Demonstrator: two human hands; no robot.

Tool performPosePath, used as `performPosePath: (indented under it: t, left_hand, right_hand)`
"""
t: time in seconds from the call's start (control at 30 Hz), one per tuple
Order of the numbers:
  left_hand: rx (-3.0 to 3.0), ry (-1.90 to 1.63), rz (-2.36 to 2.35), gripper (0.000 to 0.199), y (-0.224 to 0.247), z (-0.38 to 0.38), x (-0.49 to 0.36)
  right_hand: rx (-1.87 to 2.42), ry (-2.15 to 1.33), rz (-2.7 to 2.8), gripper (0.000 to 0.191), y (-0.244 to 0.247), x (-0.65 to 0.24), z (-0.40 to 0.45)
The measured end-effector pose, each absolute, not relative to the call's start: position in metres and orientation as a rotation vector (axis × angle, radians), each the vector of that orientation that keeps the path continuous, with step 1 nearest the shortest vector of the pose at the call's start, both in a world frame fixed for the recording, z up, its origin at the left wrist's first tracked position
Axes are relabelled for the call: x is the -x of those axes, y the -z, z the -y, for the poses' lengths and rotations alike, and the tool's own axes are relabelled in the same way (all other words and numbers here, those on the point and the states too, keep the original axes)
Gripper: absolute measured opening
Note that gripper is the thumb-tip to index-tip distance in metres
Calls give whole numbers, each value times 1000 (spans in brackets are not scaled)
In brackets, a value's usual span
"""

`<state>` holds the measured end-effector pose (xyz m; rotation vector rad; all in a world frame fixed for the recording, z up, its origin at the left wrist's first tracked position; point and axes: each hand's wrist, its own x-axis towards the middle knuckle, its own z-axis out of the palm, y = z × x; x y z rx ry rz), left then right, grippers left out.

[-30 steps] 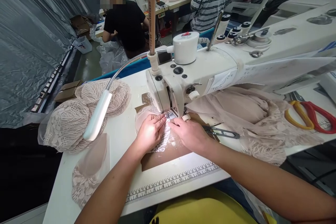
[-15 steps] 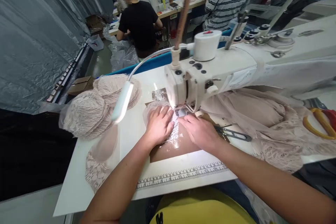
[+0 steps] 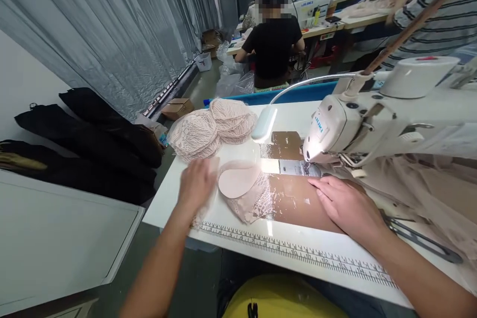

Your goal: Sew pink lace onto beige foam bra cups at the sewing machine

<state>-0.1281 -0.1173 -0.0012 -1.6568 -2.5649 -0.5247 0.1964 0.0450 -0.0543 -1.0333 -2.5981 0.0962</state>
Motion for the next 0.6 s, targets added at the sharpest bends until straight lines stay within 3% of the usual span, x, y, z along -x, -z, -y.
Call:
performPosePath:
  t: [0.13,0.27,0.37,0.43,0.5,0.6]
  left_hand:
    - [1288,771,2686,28,23,170,176]
    - [1328,1078,2683,31,20,205,149]
    - [1282,1952,2511,28,8,210,102]
    - [1339,2340,2400,27,0,206,72]
    - [1645,2432,2347,25,-6,196,48]
    - [2177,2191,2227,25,-11,177,26]
  right_hand:
    - [1015,-443,2506,38,39,-199,-40]
    - [974,-1101,2414,44,13,-200,-17]
    - [826,-1791,2242,74,3,-188,13]
    - [626,-2080,1975,96,3,-171,35]
    - [527,-2289,1671,101,4,-153,55]
    - [516,-2475,1236,85,8,-139,73]
